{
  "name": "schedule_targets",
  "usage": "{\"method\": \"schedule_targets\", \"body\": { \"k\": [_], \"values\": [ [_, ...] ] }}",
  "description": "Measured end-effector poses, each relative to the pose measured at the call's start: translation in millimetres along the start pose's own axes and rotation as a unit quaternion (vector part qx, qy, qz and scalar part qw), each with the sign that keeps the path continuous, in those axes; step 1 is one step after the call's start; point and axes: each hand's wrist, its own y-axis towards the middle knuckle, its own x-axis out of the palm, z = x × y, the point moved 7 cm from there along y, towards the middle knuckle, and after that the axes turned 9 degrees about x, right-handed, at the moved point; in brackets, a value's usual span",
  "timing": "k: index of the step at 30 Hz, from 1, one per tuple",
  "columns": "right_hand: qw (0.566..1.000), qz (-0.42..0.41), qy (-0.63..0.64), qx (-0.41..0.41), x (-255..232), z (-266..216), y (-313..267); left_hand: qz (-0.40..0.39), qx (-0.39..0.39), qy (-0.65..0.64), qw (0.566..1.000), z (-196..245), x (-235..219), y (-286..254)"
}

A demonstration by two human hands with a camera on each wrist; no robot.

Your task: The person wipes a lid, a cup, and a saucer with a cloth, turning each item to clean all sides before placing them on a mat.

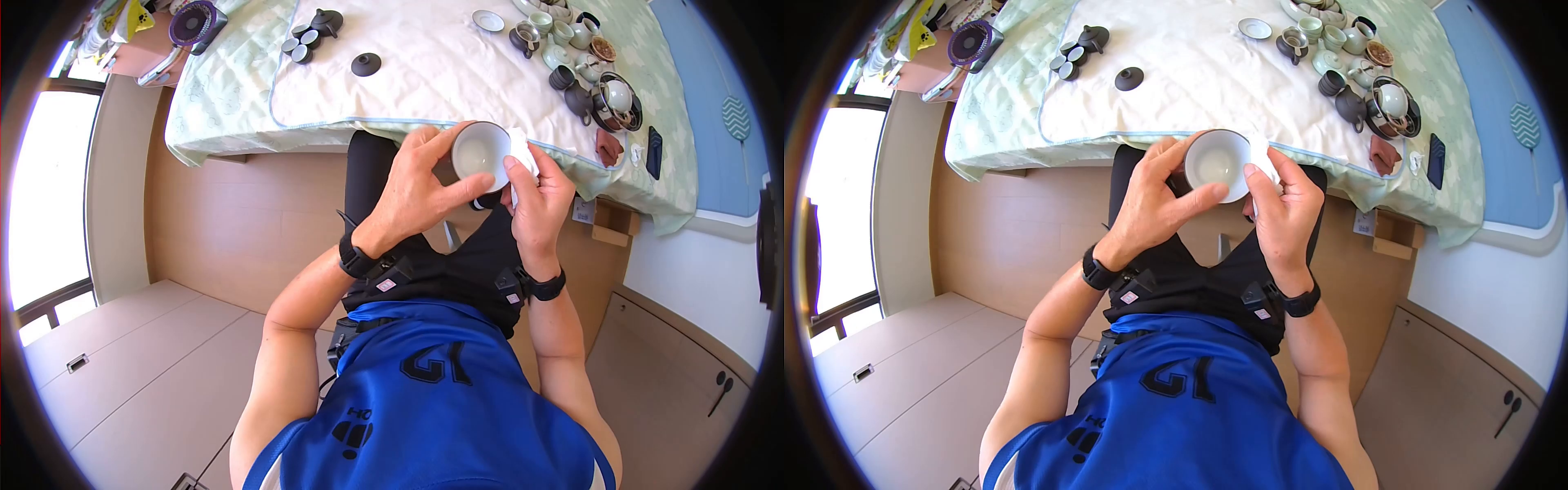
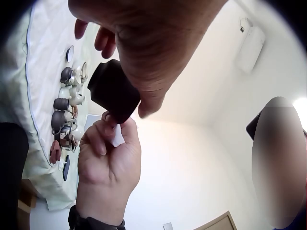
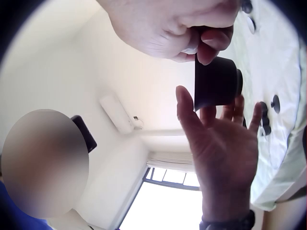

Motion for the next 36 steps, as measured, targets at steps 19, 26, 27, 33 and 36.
{"method": "schedule_targets", "body": {
  "k": [19,26,27,33,36],
  "values": [
    [0.865,-0.211,-0.308,-0.336,1,-77,-8,-0.135,-0.16,-0.513,0.833,-16,29,-14],
    [0.851,-0.27,-0.296,-0.338,0,-56,-10,-0.172,-0.152,-0.482,0.845,-16,33,-13],
    [0.86,-0.263,-0.288,-0.33,-1,-52,-12,-0.166,-0.148,-0.476,0.851,-16,34,-13],
    [0.904,-0.216,-0.279,-0.242,4,-25,-26,-0.062,-0.001,-0.264,0.963,-17,24,-4],
    [0.958,-0.254,-0.133,-0.022,5,11,-29,-0.079,0.073,-0.081,0.991,-3,21,-2]
  ]
}}
